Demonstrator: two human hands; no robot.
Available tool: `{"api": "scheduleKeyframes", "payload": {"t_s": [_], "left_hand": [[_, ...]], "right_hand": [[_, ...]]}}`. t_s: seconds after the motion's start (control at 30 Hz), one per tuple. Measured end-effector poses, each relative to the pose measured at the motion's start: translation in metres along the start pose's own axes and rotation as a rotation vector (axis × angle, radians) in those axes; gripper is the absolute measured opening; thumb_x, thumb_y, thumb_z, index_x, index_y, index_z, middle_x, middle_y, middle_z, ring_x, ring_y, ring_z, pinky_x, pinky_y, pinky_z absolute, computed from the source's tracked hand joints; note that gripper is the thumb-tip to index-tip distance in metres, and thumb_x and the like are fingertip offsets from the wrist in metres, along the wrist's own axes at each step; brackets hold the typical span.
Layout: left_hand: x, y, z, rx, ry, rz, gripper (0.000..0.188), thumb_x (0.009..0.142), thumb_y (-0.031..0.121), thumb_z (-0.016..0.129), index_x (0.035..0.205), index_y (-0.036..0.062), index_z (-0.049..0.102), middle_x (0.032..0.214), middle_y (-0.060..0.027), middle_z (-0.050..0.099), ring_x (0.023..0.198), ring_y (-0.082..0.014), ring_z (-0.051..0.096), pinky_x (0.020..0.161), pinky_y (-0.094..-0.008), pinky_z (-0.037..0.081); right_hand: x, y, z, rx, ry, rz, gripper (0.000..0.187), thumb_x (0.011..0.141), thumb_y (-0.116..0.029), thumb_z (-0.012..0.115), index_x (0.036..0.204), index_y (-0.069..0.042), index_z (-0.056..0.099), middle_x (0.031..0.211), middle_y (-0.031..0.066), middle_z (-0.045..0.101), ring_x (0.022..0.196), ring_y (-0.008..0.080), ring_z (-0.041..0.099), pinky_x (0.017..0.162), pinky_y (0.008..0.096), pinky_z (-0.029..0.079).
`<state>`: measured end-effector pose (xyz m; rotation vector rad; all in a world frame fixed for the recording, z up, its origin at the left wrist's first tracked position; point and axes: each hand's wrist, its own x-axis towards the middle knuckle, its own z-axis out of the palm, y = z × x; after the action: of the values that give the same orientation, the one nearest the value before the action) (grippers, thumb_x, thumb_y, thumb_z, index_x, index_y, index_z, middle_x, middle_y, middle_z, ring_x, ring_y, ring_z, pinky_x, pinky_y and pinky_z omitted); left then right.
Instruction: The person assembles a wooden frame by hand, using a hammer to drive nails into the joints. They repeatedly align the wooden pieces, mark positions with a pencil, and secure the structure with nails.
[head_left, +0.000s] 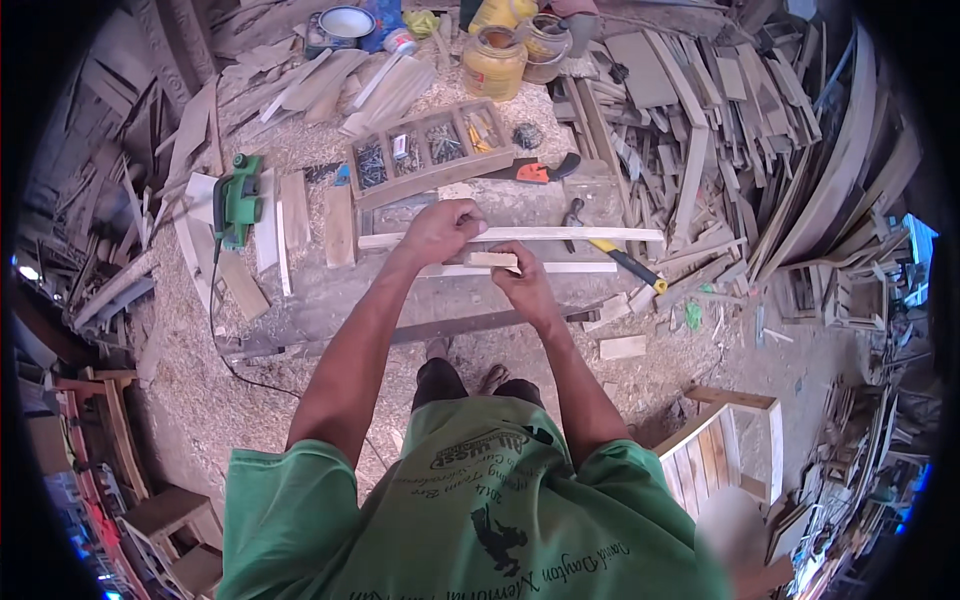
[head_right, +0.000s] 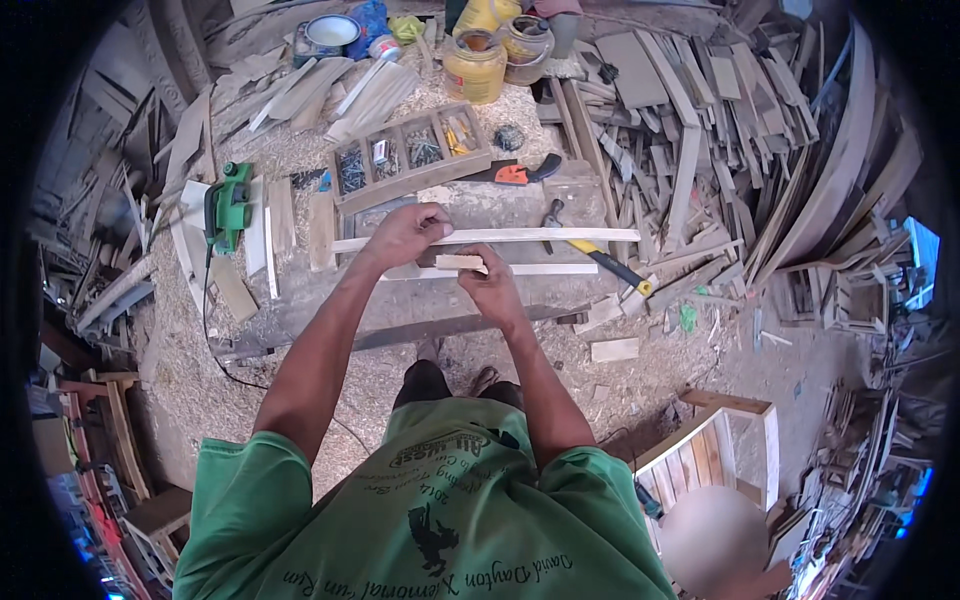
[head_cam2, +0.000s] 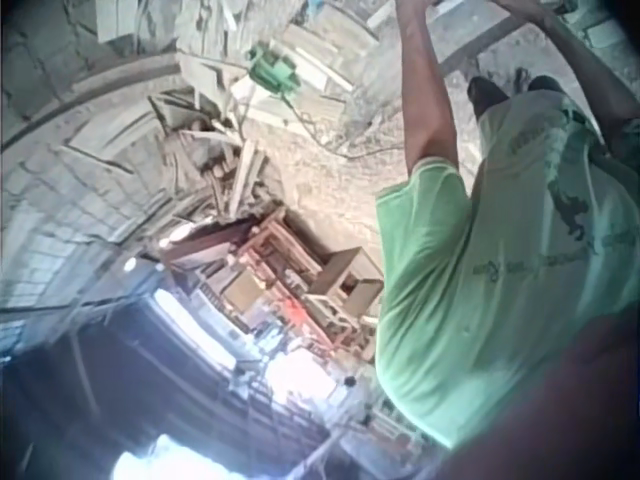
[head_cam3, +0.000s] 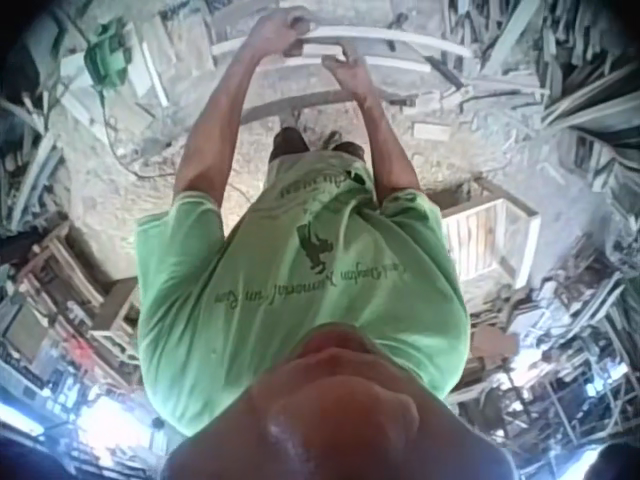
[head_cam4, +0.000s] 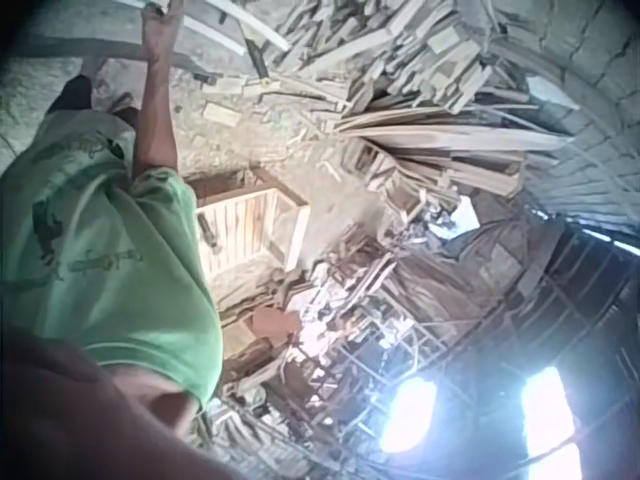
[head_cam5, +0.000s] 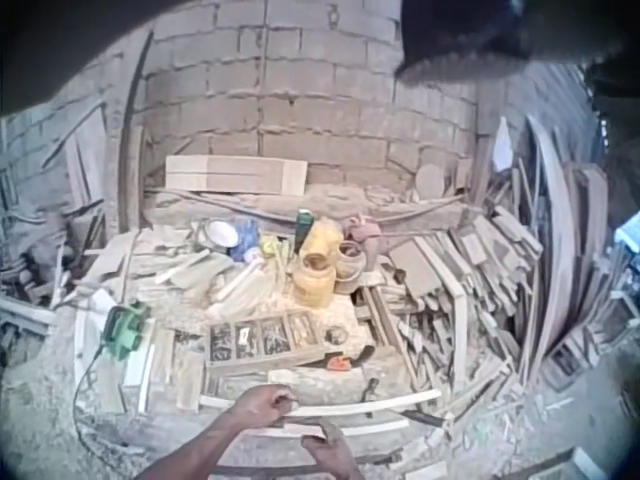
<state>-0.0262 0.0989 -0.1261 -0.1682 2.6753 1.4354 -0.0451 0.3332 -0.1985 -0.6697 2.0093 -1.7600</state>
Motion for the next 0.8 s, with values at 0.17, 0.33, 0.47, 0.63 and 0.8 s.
{"api": "scheduleKeyframes", "payload": {"t_s": [0.17,0.33,0.47,0.63,0.8], "left_hand": [[0.003,0.001,0.000,-0.011,-0.008,-0.018,0.021,0.104,0.023,0.077,0.111,0.0025,0.078,0.097,-0.0088,0.077,0.091,-0.0176,0.071,0.088,-0.0370,0.057],[0.007,0.003,-0.010,0.030,-0.008,0.022,0.020,0.105,0.021,0.075,0.113,0.0018,0.077,0.101,-0.0090,0.078,0.095,-0.0173,0.070,0.092,-0.0363,0.056],[0.003,-0.012,-0.015,-0.046,0.005,0.021,0.020,0.107,0.018,0.073,0.116,0.0004,0.077,0.107,-0.0101,0.078,0.101,-0.0184,0.071,0.097,-0.0363,0.055],[0.004,-0.017,-0.021,-0.109,-0.037,0.047,0.024,0.108,0.022,0.072,0.119,0.0004,0.078,0.105,-0.0090,0.077,0.093,-0.0181,0.073,0.084,-0.0361,0.057],[0.025,0.008,-0.018,0.124,-0.423,0.299,0.043,0.099,0.028,0.084,0.133,0.0034,0.078,0.120,-0.0141,0.080,0.109,-0.0234,0.076,0.093,-0.0373,0.059]], "right_hand": [[0.009,0.014,0.007,-0.018,0.025,0.023,0.032,0.094,-0.005,0.075,0.126,-0.004,0.068,0.112,0.0093,0.073,0.103,0.0166,0.069,0.088,0.0353,0.060],[0.016,0.021,0.009,-0.028,0.044,-0.025,0.036,0.093,-0.008,0.074,0.128,-0.004,0.067,0.115,0.0134,0.075,0.104,0.0216,0.071,0.089,0.0381,0.061],[0.020,0.012,0.024,-0.112,0.050,0.044,0.040,0.096,-0.009,0.073,0.135,-0.002,0.064,0.122,0.0152,0.074,0.118,0.0269,0.071,0.099,0.0406,0.059],[0.031,0.008,0.037,-0.048,0.094,0.063,0.045,0.096,-0.014,0.074,0.139,-0.001,0.065,0.124,0.0198,0.076,0.118,0.0306,0.075,0.095,0.0417,0.061],[0.038,0.094,0.046,0.007,0.092,0.087,0.036,0.102,-0.021,0.073,0.133,-0.004,0.073,0.098,0.0097,0.079,0.090,0.0148,0.068,0.076,0.0418,0.056]]}}
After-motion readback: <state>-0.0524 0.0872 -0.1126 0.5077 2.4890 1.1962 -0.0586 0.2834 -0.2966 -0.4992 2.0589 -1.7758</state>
